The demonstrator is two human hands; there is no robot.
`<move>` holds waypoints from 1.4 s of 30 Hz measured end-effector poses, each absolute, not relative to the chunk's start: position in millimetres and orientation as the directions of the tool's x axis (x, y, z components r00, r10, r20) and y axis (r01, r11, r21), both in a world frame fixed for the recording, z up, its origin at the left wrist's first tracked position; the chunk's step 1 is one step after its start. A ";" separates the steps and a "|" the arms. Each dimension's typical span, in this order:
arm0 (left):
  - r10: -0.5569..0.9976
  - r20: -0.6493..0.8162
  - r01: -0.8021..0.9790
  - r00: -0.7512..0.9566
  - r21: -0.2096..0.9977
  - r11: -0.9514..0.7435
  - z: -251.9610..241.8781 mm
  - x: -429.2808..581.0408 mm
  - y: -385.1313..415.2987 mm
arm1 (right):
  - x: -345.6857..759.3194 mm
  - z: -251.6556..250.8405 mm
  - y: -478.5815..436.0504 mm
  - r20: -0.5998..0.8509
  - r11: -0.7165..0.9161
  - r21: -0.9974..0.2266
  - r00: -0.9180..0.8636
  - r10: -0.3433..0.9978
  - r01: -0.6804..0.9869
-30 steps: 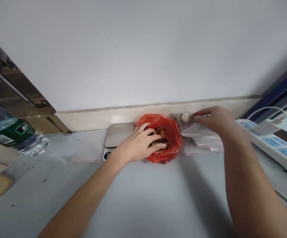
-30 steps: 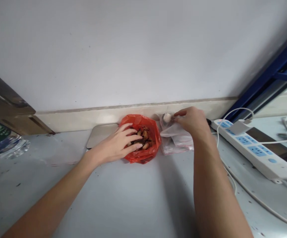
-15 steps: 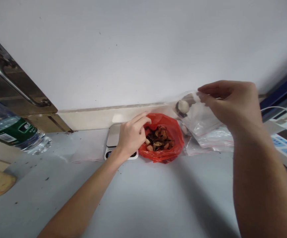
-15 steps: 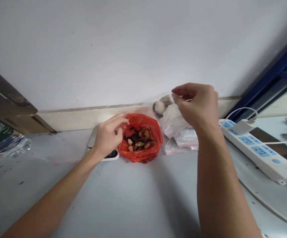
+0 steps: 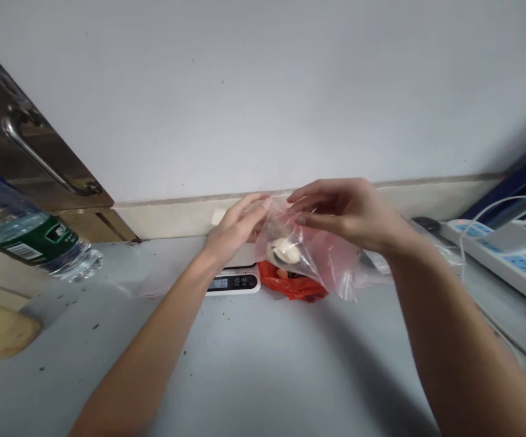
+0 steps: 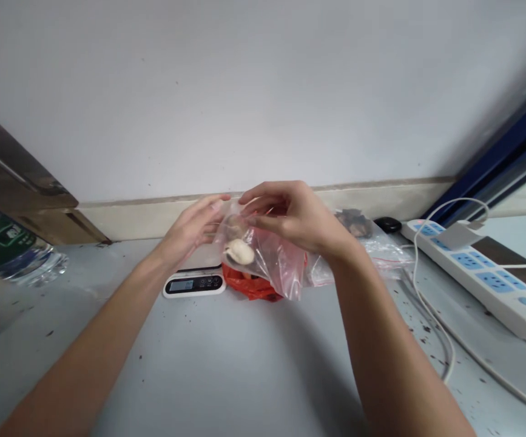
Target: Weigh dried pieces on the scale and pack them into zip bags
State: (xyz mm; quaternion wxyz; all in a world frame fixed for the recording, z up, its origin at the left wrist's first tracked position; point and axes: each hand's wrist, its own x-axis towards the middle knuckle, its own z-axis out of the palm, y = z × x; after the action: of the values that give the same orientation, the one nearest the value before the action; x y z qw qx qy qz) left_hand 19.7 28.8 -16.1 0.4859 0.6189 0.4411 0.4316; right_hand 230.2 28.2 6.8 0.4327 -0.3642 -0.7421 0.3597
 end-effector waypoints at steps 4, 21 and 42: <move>0.930 0.131 0.142 0.344 0.971 -0.190 -12.4 6.9 30.5 | 217.6 6.6 27.1 0.349 0.447 -0.851 -0.338 0.874 0.276; 0.958 0.262 0.575 -0.119 0.804 -0.148 -6.6 -36.2 40.0 | 211.5 -4.8 39.2 -0.164 -0.030 -0.939 -0.370 0.915 0.342; 0.912 -0.007 0.533 0.409 0.813 -0.233 -5.1 -8.4 20.1 | 191.0 -17.2 40.3 -0.063 0.150 -0.916 -0.504 0.862 0.372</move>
State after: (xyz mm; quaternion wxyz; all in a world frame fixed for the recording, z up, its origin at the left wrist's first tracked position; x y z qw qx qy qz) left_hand -8.4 20.1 -5.1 0.3853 0.7458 0.4846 0.2458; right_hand 191.0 40.3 -17.2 0.2502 -0.4308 -0.7158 0.4893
